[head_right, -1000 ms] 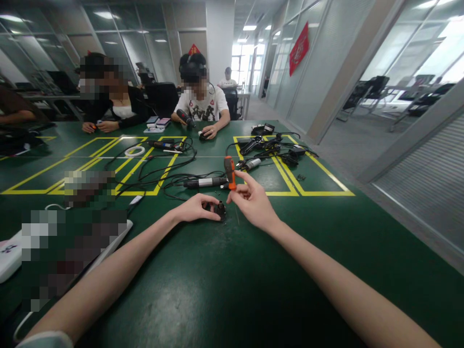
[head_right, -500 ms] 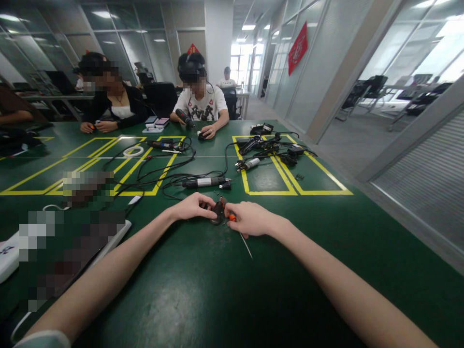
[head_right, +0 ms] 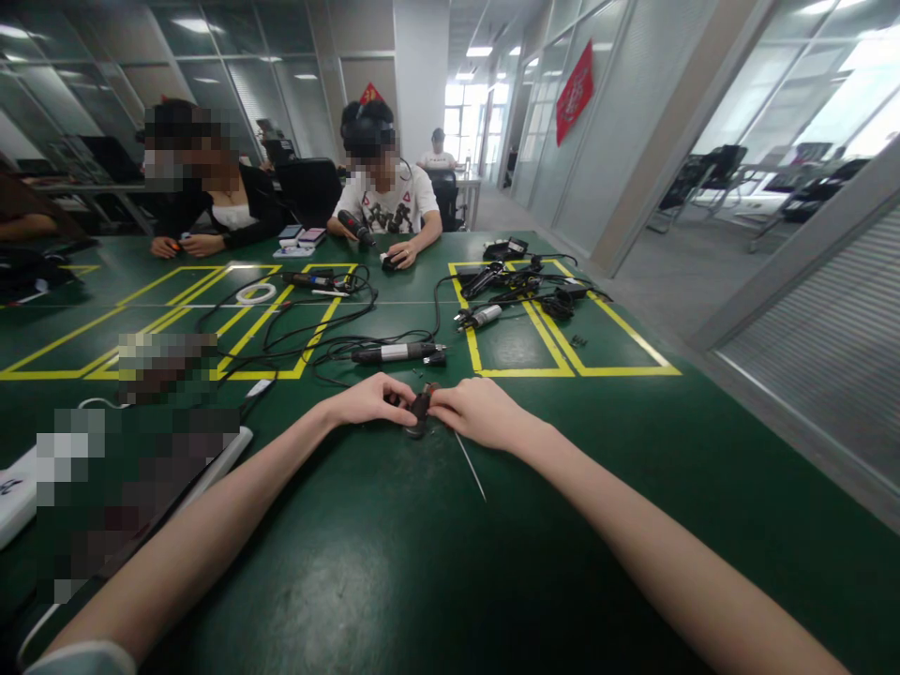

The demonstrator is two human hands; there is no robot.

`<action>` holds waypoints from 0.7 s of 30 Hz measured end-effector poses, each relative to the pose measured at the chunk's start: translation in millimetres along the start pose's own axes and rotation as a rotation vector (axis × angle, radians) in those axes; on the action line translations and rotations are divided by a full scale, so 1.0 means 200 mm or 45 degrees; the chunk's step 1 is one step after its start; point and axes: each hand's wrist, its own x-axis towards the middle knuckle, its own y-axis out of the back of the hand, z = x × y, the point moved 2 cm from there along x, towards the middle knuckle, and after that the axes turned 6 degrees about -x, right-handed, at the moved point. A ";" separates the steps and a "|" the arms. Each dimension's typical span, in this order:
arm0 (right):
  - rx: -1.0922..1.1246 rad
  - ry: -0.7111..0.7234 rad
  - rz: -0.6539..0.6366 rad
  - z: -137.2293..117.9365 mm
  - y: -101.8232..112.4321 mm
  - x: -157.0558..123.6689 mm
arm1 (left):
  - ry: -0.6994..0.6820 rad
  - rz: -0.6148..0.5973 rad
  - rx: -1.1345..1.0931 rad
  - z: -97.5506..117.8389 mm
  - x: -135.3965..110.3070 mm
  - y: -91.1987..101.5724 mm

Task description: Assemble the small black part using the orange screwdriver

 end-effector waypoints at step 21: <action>0.064 0.074 -0.008 0.01 -0.01 0.00 | -0.002 0.004 0.031 0.01 0.00 0.00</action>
